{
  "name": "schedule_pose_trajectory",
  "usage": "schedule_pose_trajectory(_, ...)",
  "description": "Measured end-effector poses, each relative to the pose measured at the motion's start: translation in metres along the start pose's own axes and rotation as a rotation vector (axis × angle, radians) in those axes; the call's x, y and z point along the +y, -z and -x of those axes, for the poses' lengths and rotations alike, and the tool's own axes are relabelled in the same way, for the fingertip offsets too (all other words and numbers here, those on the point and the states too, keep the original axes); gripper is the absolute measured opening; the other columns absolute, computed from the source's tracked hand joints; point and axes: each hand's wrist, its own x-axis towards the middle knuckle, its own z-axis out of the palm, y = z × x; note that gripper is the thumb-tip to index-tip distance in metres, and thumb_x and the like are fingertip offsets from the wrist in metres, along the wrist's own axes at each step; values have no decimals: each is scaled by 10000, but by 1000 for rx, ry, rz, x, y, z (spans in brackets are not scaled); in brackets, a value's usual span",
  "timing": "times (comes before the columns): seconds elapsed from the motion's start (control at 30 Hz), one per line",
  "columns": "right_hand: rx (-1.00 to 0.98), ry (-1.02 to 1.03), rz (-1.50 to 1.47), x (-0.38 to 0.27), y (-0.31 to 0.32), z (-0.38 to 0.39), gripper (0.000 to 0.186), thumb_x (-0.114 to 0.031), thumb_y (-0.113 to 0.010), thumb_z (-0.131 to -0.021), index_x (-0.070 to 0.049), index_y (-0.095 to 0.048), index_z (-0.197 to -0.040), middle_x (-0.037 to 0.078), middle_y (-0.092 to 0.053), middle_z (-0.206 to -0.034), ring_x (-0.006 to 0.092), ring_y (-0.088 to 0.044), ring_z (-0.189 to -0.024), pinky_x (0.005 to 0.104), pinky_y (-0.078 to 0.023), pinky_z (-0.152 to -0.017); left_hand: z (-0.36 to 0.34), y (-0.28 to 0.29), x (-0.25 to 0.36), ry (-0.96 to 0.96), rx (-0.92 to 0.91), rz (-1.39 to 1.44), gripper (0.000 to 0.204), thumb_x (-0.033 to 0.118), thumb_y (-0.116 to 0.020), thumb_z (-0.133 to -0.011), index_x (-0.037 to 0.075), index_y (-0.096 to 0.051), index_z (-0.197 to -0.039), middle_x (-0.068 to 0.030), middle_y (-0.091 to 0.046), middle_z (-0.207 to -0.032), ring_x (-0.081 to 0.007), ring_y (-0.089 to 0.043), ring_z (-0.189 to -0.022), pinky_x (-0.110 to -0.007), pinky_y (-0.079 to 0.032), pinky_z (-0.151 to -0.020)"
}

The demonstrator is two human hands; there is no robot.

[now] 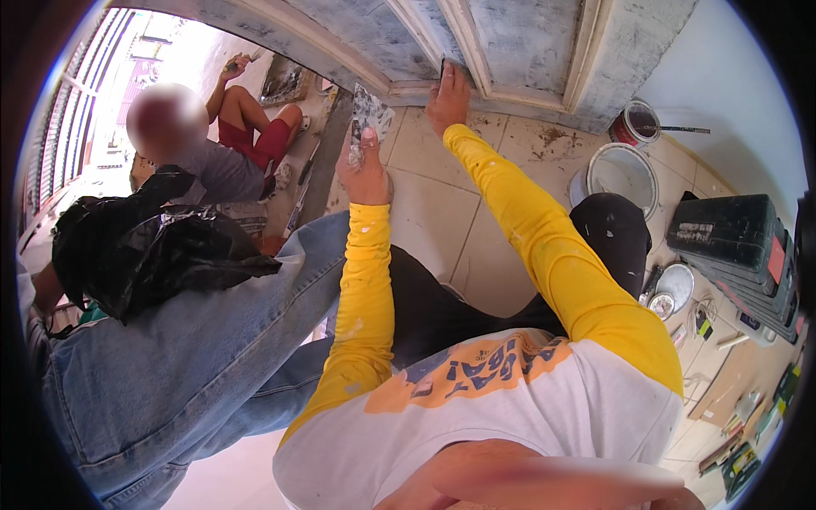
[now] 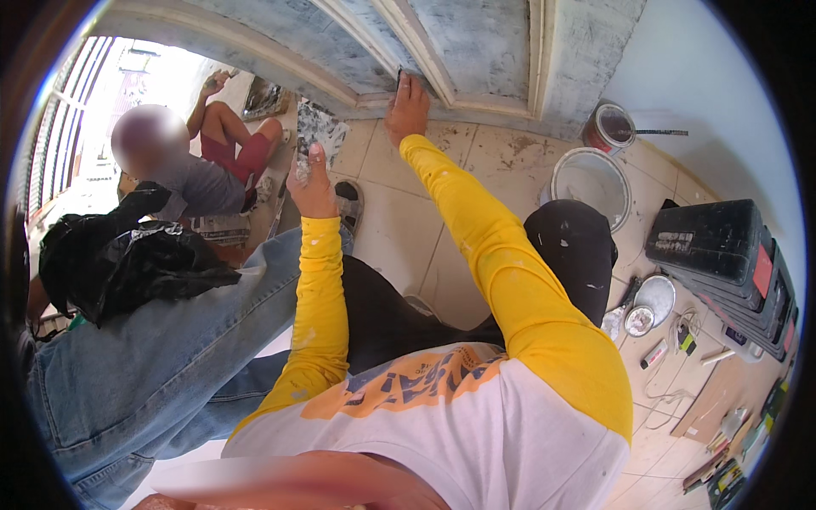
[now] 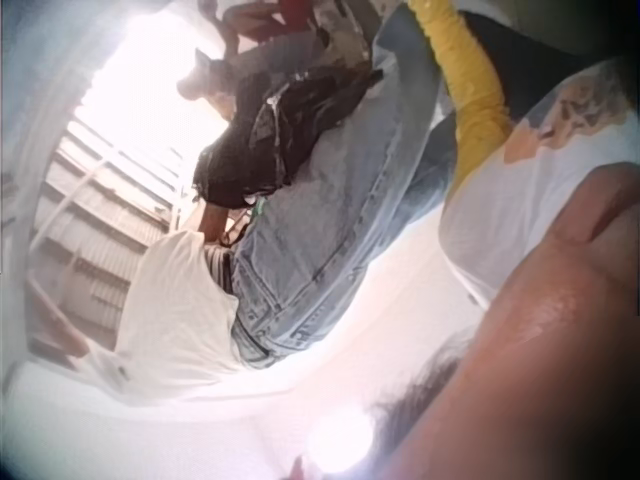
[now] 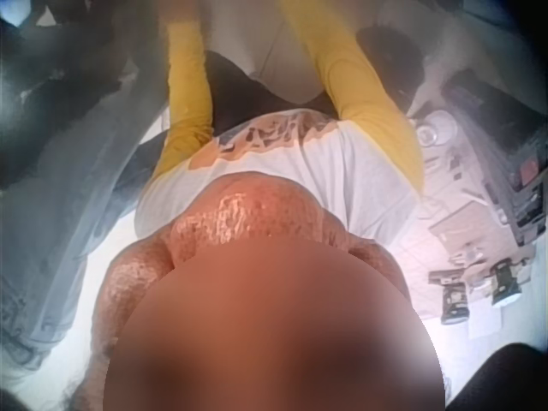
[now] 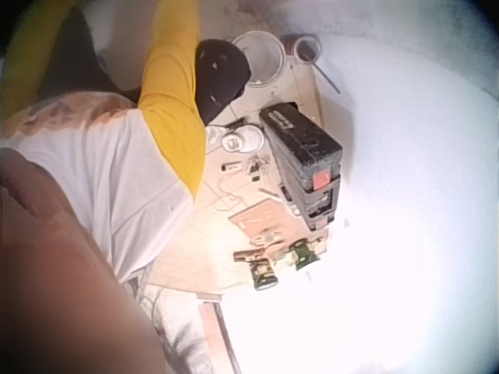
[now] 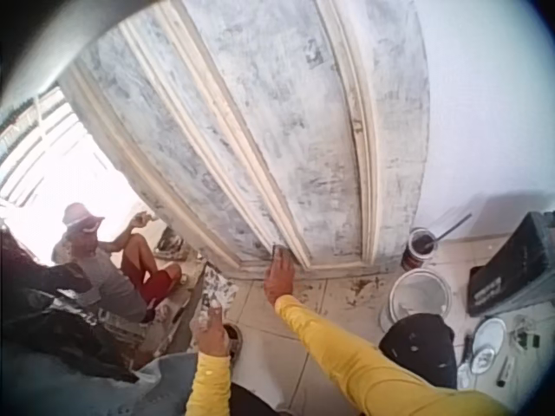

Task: The person applies plaster to a wooden door frame using a trowel and a hawk. They repeatedly scoop plaster from a bucket and spread it along the frame's grooves and edges.

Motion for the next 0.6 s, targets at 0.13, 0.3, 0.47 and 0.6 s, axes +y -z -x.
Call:
schedule_pose_trajectory(0.13, -20, 32, -17, 7, 3, 2, 623, 13, -527, -779, -27, -391, -1385, 230, -437, -1353, 413, -416, -1228, 482, -326, -1046, -1, 4, -3, 23, 17, -157, 343, 227, -686, -907, -74, -601, -1047, -87, -642, -1006, -113, -584, -928, -244, -461, -868)
schedule_pose_trajectory(0.3, -330, 118, -39, 17, 15, 38, 599, 18, -514, -770, 2, -414, -1360, 226, -451, -1347, 401, -421, -1225, 487, -321, -1042, -5, 5, -10, -4, 9, -115, 401, 280, -685, -909, -89, -614, -1050, -81, -648, -958, -117, -571, -876, -256, -465, -813)
schedule_pose_trajectory(0.47, -49, 86, -16, 11, 16, 42, 610, 24, -524, -763, 2, -415, -1363, 235, -449, -1357, 404, -421, -1233, 487, -325, -1044, -1, 4, -5, 17, 9, -193, 418, 298, -685, -910, -80, -616, -1073, -76, -644, -973, -126, -560, -866, -267, -465, -803)
schedule_pose_trajectory(0.6, -34, 56, -17, 14, 8, 3, 649, 39, -517, -754, -18, -394, -1388, 226, -431, -1375, 417, -396, -1252, 480, -315, -1065, 0, -1, 0, 50, 72, -113, 420, 285, -687, -909, -89, -603, -1080, -75, -637, -979, -122, -559, -866, -268, -467, -807)
